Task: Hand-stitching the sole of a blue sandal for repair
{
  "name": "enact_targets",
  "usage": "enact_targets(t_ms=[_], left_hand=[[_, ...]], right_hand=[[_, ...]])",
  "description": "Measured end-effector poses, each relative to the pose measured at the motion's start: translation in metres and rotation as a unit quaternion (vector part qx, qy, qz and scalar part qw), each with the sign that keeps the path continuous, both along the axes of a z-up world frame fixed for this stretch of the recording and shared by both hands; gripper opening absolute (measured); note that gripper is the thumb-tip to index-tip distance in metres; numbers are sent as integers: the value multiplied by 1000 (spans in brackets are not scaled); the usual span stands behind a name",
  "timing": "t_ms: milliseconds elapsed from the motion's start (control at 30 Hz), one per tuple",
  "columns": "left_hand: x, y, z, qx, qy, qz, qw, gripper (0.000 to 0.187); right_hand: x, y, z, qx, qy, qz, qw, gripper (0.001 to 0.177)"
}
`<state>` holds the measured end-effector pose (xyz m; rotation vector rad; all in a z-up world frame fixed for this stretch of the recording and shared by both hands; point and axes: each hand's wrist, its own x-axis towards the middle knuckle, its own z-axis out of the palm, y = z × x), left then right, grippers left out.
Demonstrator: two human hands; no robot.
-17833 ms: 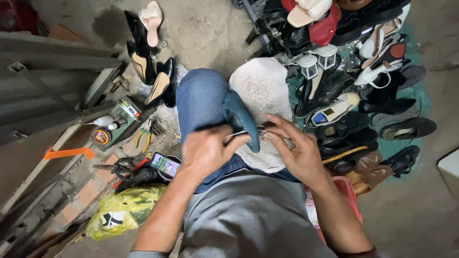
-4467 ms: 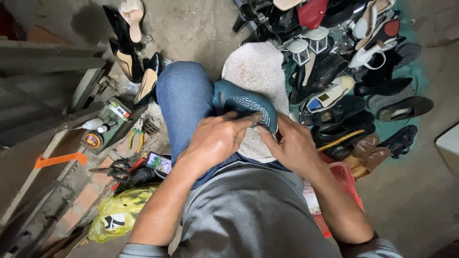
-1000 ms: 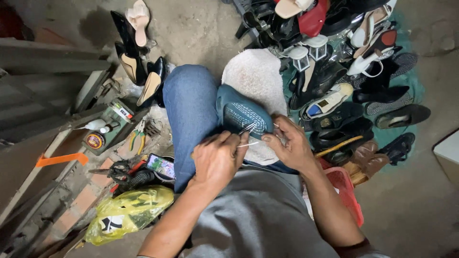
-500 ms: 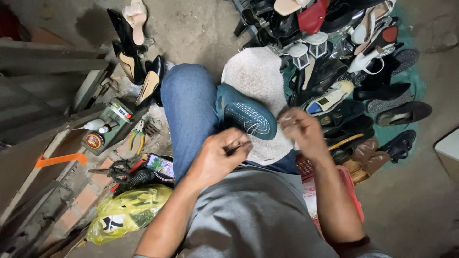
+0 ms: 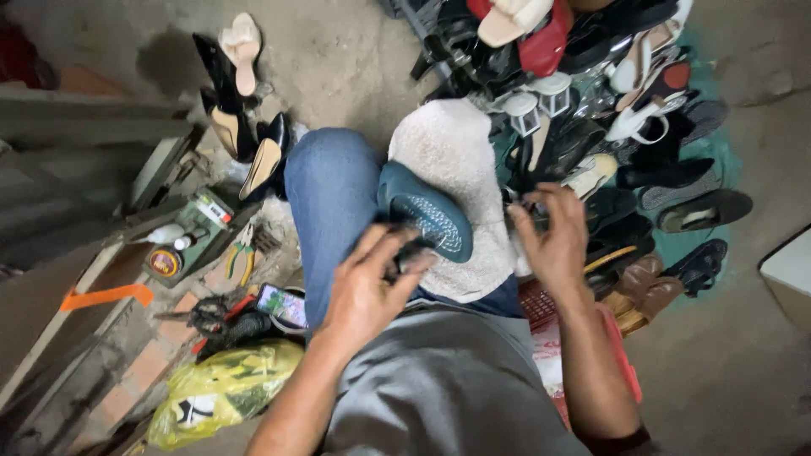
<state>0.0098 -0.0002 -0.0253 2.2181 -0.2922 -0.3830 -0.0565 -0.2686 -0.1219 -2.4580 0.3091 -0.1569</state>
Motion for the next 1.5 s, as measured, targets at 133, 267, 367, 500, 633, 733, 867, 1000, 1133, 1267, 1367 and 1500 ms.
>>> enact_targets(t_ms=[133,267,367,500,633,733,867,1000,1133,1267,1367,1500], left_hand=[[-5,-10,-18,-23,16,-57,998,34],[-1,-13,-18,-50,34,-39,997,14],[-2,-12,-21,-88,80,-24,993,21],[-10,-7,-39,-69,141,-3,988,35],[-11,-8,-36,-71,119,-9,990,39],[-9,-11,-35,-38,130,-13,991,38],[-7,-14,-30,1,101,-33,994,36],[-7,-15,-29,17,84,-41,995,33],[-6,-16,-31,20,78,-53,995,37],[-4,-16,-32,30,81,-68,994,42],[-4,-16,-33,29,80,-76,994,44],[-3,-17,-31,26,70,-81,994,41]], right_hand=[[12,33,24,96,-81,49,991,26],[21,47,43,106,-111,181,972,23],[23,40,57,183,-34,170,968,9],[10,37,32,685,-44,32,727,22],[14,35,45,748,-64,0,661,43],[15,37,49,319,138,77,935,64],[21,52,59,184,-18,197,963,22],[19,51,41,181,-27,204,962,25],[23,47,43,234,-44,210,948,23],[24,46,42,228,-27,213,950,19],[24,46,44,226,-15,211,951,18],[22,46,42,223,-4,207,953,20]])
